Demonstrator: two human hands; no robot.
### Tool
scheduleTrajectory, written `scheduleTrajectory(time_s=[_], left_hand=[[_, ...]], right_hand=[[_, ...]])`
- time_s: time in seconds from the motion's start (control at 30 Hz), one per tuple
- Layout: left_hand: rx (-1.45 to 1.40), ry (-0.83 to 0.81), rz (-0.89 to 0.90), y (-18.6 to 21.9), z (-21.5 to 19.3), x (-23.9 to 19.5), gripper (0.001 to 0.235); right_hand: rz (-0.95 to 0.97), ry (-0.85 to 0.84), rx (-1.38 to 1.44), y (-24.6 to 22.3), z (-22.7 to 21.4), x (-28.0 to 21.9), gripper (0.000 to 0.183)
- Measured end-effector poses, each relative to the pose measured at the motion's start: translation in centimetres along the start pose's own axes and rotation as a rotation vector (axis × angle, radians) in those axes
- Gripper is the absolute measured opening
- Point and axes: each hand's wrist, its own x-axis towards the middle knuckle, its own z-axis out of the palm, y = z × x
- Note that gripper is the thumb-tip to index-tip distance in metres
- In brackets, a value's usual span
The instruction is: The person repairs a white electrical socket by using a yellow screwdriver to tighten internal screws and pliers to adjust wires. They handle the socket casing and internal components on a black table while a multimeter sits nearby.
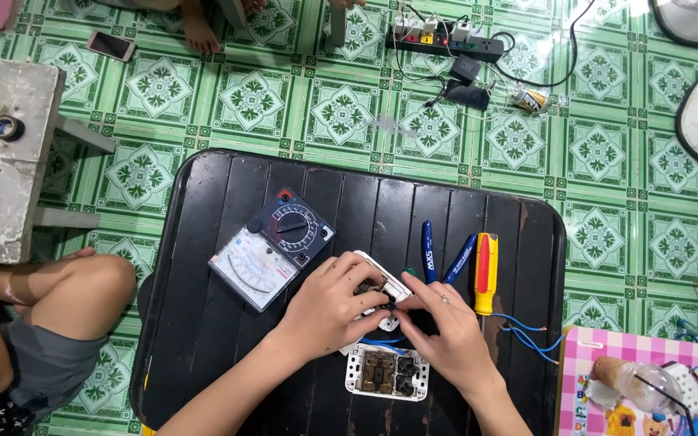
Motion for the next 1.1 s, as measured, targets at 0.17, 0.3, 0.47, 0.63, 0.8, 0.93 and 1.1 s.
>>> scheduleTrajectory(time_s=[0.17, 0.3, 0.47, 0.63, 0.8, 0.93, 1.1], left_hand=[[0.012, 0.000, 0.005, 0.0, 0.1, -0.1, 0.017], [0.015, 0.009, 0.001, 0.0, -0.1, 0.0, 0.016], [0.014, 0.015, 0.004, 0.0, -0.1, 0.0, 0.015], [0.018, 0.016, 0.003, 0.1, -0.1, 0.0, 0.015], [0.017, 0.024, 0.002, 0.1, -0.1, 0.0, 0.015], [0.014, 0.013, -0.002, 0.2, -0.1, -0.1, 0.015], [0.011, 0.027, 0.001, 0.0, 0.0, -0.1, 0.017]], right_hand=[[-0.033, 0.033, -0.030, 0.1, 0.3, -0.2, 0.068], [-0.036, 0.070, -0.023, 0.1, 0.3, -0.1, 0.065], [-0.037, 0.080, 0.009, 0.4, 0.2, 0.0, 0.064], [-0.069, 0.076, -0.008, 0.5, 0.2, 0.0, 0.062], [-0.037, 0.020, 0.051, 0.0, -1.0, 0.7, 0.064], [-0.039, 0.038, 0.034, 0.1, -1.4, 0.6, 0.060], [-0.114, 0.061, -0.024, 0.3, -0.8, 0.4, 0.058]])
